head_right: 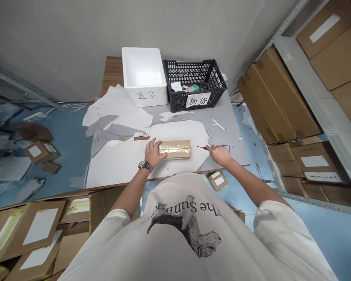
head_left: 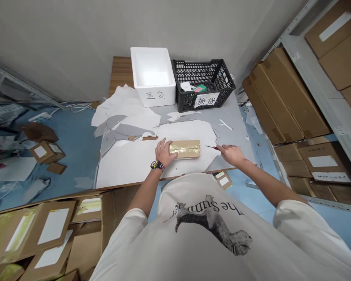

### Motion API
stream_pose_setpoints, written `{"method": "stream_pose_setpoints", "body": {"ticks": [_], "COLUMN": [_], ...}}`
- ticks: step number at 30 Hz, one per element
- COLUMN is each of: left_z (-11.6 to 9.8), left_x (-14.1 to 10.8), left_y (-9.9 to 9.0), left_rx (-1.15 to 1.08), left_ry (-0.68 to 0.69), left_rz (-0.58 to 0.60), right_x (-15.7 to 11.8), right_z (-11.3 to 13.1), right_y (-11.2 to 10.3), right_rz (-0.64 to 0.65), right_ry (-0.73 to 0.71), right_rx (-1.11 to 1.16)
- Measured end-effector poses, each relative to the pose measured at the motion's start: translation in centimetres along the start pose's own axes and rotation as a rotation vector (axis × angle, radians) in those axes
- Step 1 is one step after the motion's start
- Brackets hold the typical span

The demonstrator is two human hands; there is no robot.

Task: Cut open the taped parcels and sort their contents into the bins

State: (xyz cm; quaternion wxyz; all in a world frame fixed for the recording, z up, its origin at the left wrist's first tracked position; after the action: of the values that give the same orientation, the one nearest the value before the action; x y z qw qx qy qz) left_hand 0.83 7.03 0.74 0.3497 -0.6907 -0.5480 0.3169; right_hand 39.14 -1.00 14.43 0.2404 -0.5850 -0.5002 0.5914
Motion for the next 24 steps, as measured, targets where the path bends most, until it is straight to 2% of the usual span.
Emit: {"method": "stream_pose_setpoints", "body": {"ticks": [4,7,10,15,24], "left_z": [-2.5,-2.9,-2.6,-2.5,-2.6], "left_x": [2.8,4.2,4.8,4.4,4.2], "left_y": [-0.1,0.4,0.9,1.4,1.8], "left_rx": [0.082,0.078,0.062,0.045,0.049], "left_ry": [0.182,0.217,0.225,0.273,0.297], "left_rz": [0.116,0.174,0.157,0.107,0.042], "right_x": [1.7,2.3,2.2,2.0,2.1], "right_z": [3.1,4.7,5.5,6.0,5.9], "right_y": [0.3,0.8,1.6,2.8,3.9], "right_rz": [-0.045,-0.116,-0.157,-0.157,-0.107], "right_ry": [0.070,0.129,0.158,0.162,0.087], "right_rx": [0.163,0.282,0.370,0.432,0.347]}}
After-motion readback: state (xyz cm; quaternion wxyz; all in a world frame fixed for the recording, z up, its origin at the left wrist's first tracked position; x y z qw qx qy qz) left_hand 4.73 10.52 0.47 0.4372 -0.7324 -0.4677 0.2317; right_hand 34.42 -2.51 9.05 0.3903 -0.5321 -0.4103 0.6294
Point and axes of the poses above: each hand's wrist, its own x-axis towards the middle knuckle, its own y-axis out of the palm, z = x × y, the point moved 4 cm from there along x, towards the middle knuckle, and after that the axes turned 2 degrees about -y, right-handed, at the moved point
